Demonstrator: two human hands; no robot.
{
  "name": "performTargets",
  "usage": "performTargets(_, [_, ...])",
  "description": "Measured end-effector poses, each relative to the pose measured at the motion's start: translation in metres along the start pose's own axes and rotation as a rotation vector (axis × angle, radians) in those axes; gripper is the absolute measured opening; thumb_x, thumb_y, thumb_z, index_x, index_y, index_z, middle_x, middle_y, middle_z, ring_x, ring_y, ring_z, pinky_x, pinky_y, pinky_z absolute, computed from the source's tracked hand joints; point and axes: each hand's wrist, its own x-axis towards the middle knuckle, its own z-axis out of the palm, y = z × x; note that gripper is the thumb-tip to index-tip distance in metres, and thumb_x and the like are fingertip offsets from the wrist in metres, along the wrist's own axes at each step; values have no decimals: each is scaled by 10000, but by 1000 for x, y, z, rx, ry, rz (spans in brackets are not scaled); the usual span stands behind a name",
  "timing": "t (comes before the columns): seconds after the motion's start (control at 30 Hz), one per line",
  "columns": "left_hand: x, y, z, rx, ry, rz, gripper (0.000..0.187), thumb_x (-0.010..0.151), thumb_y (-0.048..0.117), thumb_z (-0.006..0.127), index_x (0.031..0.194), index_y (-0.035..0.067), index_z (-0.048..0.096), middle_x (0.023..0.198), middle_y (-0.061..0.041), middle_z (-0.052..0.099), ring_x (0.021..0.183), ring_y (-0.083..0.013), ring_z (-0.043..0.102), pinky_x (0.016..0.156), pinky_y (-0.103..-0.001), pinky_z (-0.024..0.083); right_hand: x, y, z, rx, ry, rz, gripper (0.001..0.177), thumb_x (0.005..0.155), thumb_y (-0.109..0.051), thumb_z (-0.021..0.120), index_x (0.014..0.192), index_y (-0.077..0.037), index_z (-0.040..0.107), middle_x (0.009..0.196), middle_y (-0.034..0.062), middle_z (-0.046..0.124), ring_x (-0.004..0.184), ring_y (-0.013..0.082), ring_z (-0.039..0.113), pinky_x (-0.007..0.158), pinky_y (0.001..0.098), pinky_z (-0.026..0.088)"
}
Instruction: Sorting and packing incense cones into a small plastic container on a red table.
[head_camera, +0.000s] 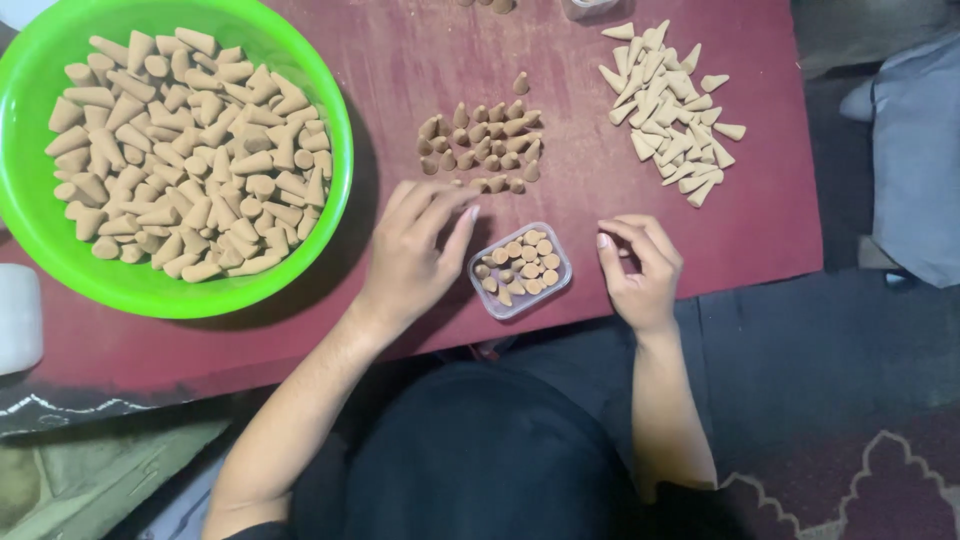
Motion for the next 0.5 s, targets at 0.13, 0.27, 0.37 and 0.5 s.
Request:
performTargets(0.13, [34,-6,10,99,-59,38,137,938,13,761,1074,23,752,913,-130,685,861,-370,680,761,-458,567,-3,2,4,28,6,12,98,972,30,734,1060,1,767,951,175,710,776,334,675,600,377,545])
performTargets(0.27, [60,-25,39,317,-220,96,183,911,50,761,1094,39,757,901,-116,632,861,-343,598,731,-460,542,-3,-2,1,43,7,49,94,992,46,700,1063,17,753,985,166,702,810,252,660,653,314,531])
performTargets(0.37, [72,-46,67,530,-373,136,201,928,138,693,1110,73,748,960,-79,614,914,-283,530,702,-420,518,0,-8,-2,39,-5,69,99,1005,47,667,1061,21,744,1022,150,698,867,190,661,714,255,522])
performTargets(0.5, [82,-51,80,731,-470,212,203,937,146,713,1107,44,758,1051,-98,690,958,-239,561,686,-373,563,0,-10,-4,43,-5,76,100,1004,33,660,1055,19,744,1009,145,696,863,196,665,712,257,535])
